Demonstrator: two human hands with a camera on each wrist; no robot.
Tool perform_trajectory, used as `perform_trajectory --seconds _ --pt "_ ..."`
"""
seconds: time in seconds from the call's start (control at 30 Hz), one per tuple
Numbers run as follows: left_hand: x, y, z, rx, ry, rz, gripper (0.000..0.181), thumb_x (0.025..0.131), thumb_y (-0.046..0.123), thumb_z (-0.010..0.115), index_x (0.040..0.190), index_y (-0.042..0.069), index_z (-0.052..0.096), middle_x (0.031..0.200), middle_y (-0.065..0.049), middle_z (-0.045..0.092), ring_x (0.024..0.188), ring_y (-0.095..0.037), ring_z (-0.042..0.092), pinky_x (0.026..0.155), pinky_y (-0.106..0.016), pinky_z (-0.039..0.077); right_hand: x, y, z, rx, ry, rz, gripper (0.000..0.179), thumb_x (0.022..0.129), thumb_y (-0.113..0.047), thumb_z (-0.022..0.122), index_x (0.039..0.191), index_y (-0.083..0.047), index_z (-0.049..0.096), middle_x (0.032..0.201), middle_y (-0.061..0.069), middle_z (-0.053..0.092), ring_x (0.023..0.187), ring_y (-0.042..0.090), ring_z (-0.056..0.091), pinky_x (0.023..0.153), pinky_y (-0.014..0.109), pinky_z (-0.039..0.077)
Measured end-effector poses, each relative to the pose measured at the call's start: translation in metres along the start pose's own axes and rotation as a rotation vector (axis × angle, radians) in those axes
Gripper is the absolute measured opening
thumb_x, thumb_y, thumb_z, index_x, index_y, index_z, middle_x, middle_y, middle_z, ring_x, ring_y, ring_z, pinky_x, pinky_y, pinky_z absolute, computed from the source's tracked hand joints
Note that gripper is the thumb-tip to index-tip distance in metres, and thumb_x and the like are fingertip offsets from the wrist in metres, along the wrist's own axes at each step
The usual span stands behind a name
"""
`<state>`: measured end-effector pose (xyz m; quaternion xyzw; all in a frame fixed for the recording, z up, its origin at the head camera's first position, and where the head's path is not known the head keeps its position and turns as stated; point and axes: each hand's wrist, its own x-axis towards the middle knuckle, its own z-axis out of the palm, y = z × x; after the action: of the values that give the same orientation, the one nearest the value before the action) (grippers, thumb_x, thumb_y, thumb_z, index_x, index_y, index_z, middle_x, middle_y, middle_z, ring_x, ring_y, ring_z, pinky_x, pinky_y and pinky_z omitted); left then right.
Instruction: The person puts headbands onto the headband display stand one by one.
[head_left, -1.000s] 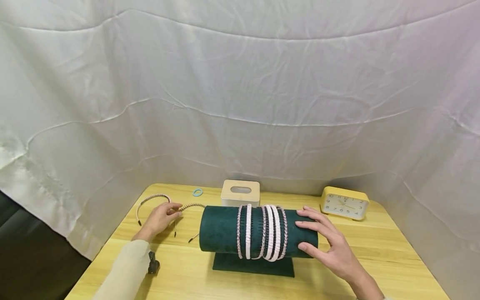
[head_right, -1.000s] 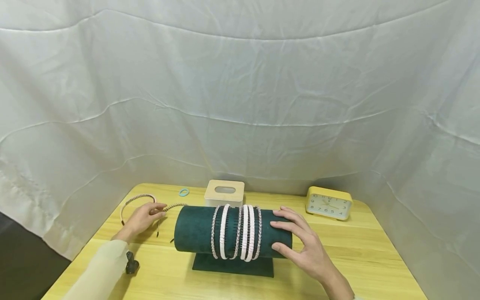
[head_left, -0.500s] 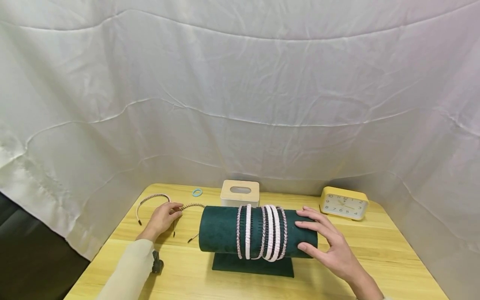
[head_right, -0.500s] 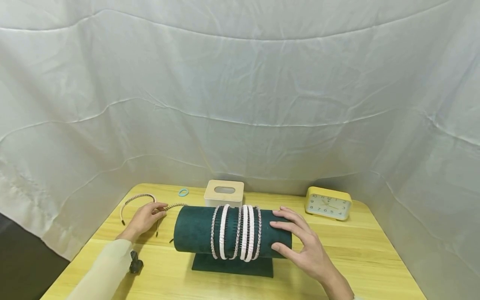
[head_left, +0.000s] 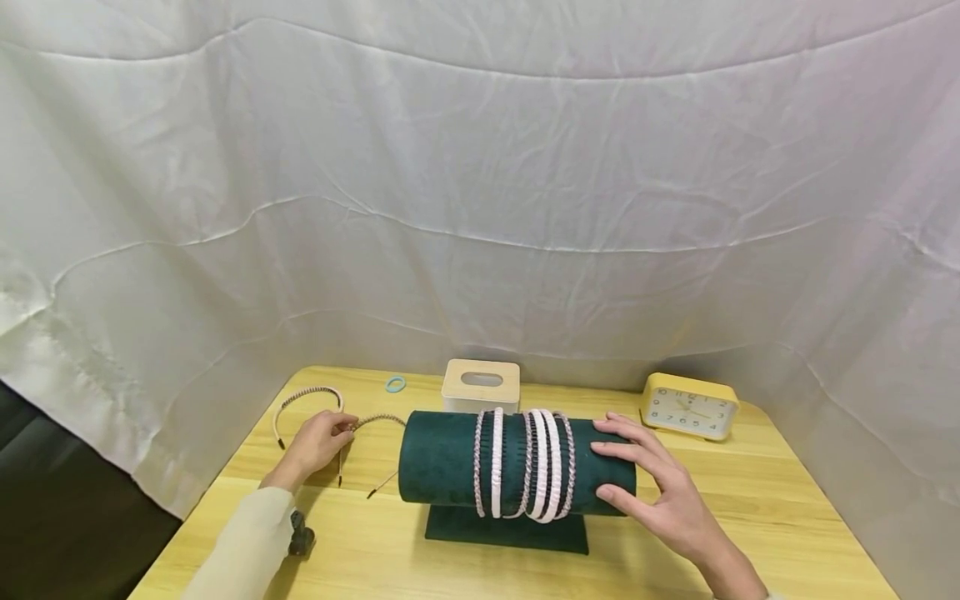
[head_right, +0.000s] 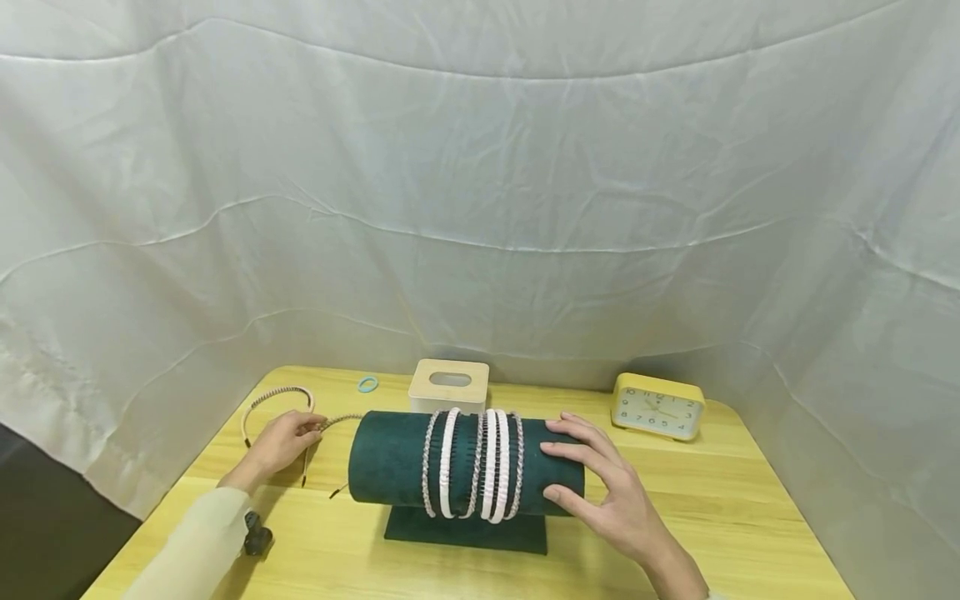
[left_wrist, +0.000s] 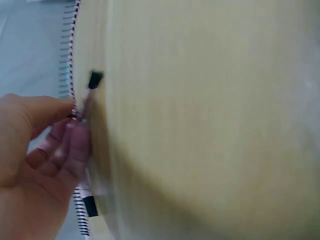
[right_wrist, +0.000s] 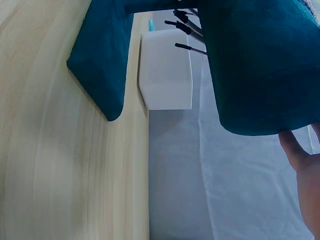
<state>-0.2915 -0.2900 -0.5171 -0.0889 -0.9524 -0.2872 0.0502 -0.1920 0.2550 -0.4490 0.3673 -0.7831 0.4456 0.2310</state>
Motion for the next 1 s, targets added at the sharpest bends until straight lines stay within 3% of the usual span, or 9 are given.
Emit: perform_trajectory --seconds 0.2,0.4,0.6,0.8,1.0 --pt "-0.007 0.005 -0.008 0.003 -0.015 -0.044 0.031 0.101 0.002 0.065 0.13 -0.005 0.074 0.106 -0.014 0.073 0.1 -0.032 0.069 0.089 -0.056 0.059 0.0 0.002 -0.001 0.002 0.008 -0.026 0.068 0.075 0.011 0.091 0.137 -0.01 0.073 0.155 0.018 0.06 0.158 0.019 0.043 0.127 0.017 0.033" --pt "-0.014 0.002 -0.011 -0.048 -0.02 -0.062 0.031 0.103 0.003 0.064 0.132 -0.003 0.073 0.116 -0.02 0.074 0.104 -0.033 0.071 0.088 -0.053 0.061 -0.001 0.002 0.0 -0.007 0.003 -0.002 0.068 0.076 0.01 0.091 0.137 -0.011 0.073 0.155 0.016 0.06 0.158 0.018 0.043 0.126 0.016 0.033" --pt "-0.02 0.003 -0.014 -0.194 -0.069 -0.146 0.033 0.107 0.006 0.061 0.138 -0.003 0.066 0.129 -0.03 0.071 0.083 -0.022 0.074 0.064 -0.034 0.063 0.0 0.001 -0.001 -0.002 0.006 -0.003 0.067 0.076 0.011 0.091 0.137 -0.01 0.073 0.155 0.016 0.06 0.158 0.017 0.043 0.127 0.016 0.033" --pt "-0.021 0.006 -0.019 -0.315 -0.097 -0.187 0.035 0.111 0.013 0.062 0.142 -0.003 0.061 0.131 -0.034 0.068 0.091 -0.025 0.074 0.068 -0.036 0.065 -0.001 0.001 -0.001 0.002 0.008 -0.004 0.067 0.076 0.011 0.091 0.137 -0.01 0.073 0.155 0.016 0.06 0.158 0.017 0.043 0.127 0.016 0.032" --pt "-0.02 -0.003 -0.019 -0.62 -0.201 -0.19 0.047 0.111 0.007 0.058 0.155 -0.006 0.045 0.14 -0.036 0.06 0.101 -0.024 0.067 0.076 -0.036 0.065 0.0 0.001 0.0 0.001 0.0 0.001 0.067 0.076 0.011 0.091 0.137 -0.011 0.073 0.155 0.017 0.059 0.158 0.017 0.042 0.126 0.016 0.032"
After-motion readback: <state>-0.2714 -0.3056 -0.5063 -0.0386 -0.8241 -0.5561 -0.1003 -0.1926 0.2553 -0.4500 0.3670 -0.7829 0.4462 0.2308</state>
